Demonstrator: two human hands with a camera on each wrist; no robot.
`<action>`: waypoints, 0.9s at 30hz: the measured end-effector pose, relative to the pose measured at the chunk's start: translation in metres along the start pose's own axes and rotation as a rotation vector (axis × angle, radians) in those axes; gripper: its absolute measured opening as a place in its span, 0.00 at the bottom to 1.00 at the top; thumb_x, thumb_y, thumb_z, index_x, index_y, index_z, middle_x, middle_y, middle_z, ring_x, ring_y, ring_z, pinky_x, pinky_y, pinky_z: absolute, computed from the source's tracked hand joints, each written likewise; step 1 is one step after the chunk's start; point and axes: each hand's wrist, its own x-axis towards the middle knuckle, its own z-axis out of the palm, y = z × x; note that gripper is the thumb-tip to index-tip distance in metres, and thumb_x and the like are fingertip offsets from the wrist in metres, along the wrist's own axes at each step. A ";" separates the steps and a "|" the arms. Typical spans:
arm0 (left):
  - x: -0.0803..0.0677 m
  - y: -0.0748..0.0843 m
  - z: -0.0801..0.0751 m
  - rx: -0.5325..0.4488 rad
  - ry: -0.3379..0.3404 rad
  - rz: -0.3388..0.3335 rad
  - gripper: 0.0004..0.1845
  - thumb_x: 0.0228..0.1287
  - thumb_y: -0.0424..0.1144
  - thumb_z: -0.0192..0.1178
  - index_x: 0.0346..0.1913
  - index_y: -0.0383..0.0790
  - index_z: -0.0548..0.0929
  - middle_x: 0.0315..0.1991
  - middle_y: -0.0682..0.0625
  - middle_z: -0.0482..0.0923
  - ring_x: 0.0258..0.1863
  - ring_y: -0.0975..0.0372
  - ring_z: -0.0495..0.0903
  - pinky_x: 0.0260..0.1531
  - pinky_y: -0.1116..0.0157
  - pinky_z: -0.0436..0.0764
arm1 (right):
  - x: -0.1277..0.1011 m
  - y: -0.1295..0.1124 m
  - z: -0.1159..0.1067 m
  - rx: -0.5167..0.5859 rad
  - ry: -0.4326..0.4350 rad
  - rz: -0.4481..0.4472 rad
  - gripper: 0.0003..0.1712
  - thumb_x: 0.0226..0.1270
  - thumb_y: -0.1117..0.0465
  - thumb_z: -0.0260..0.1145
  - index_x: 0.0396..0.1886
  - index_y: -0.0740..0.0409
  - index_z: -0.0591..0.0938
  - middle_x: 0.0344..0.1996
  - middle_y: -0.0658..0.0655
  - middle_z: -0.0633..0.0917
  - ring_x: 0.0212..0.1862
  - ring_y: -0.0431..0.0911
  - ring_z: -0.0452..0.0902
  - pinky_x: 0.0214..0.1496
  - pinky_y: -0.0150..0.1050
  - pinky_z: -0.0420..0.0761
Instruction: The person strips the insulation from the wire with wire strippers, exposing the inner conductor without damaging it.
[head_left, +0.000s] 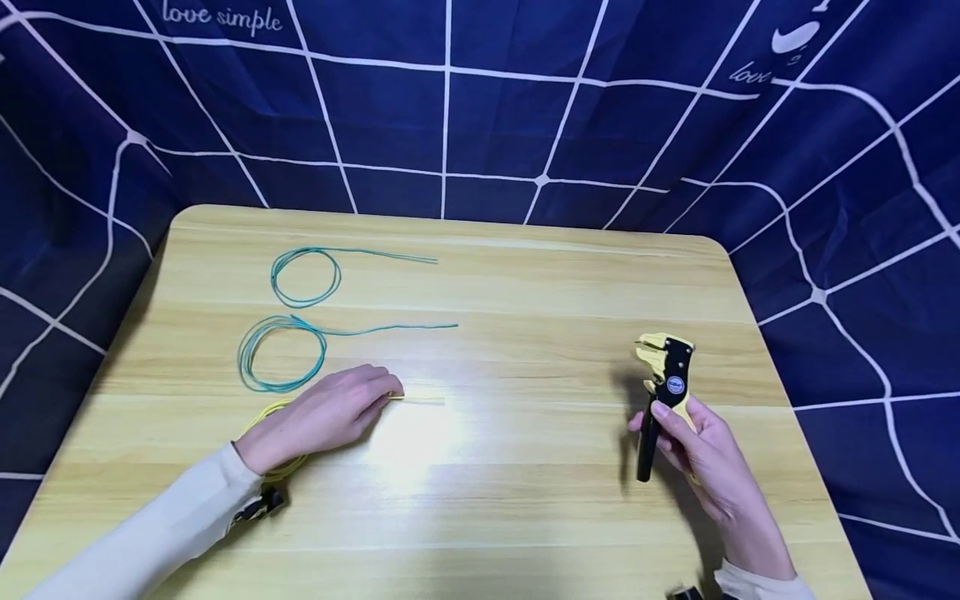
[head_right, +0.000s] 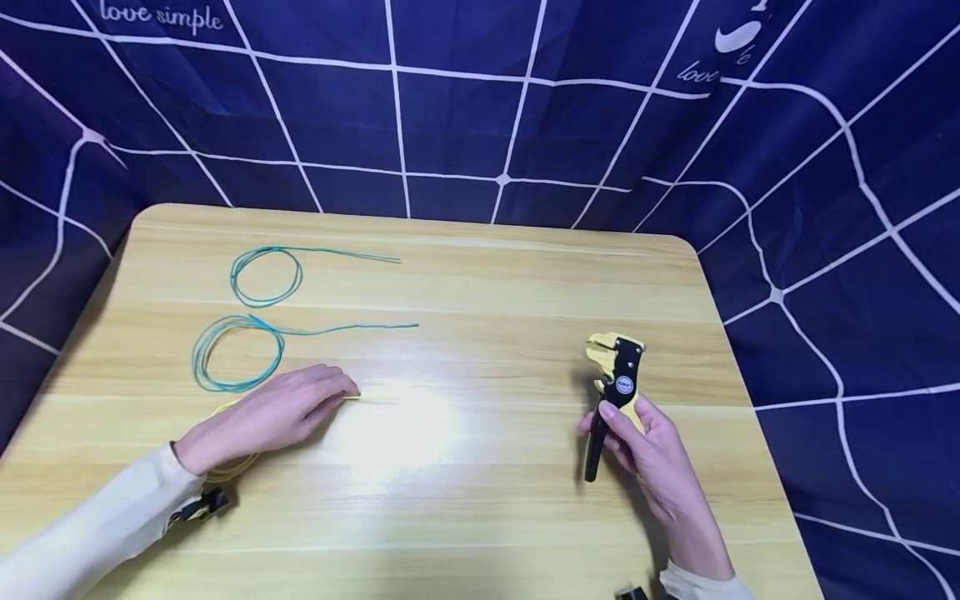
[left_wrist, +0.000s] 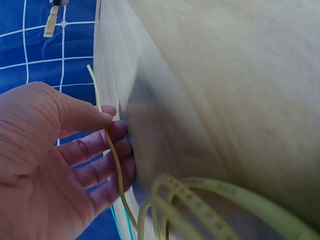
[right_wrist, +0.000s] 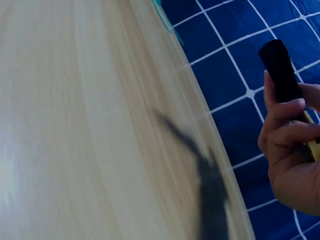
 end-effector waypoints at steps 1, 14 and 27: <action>0.000 0.000 0.000 -0.005 -0.002 0.003 0.09 0.72 0.24 0.66 0.50 0.38 0.86 0.44 0.51 0.85 0.45 0.59 0.84 0.48 0.57 0.86 | 0.001 0.001 0.001 0.038 -0.020 -0.024 0.11 0.90 0.67 0.54 0.56 0.55 0.83 0.40 0.56 0.93 0.45 0.43 0.90 0.47 0.30 0.85; 0.001 0.004 -0.001 -0.034 -0.039 -0.011 0.12 0.74 0.25 0.61 0.56 0.36 0.85 0.48 0.50 0.85 0.47 0.59 0.84 0.49 0.56 0.86 | 0.014 0.004 0.026 0.477 -0.357 -0.111 0.26 0.88 0.76 0.42 0.78 0.67 0.71 0.46 0.65 0.88 0.44 0.55 0.90 0.53 0.50 0.89; 0.004 0.005 -0.005 -0.203 -0.053 -0.007 0.12 0.79 0.22 0.59 0.58 0.32 0.85 0.52 0.48 0.87 0.54 0.58 0.86 0.58 0.57 0.85 | 0.018 -0.001 0.038 0.202 -0.447 -0.065 0.15 0.87 0.77 0.46 0.62 0.74 0.75 0.47 0.61 0.85 0.48 0.55 0.90 0.61 0.53 0.86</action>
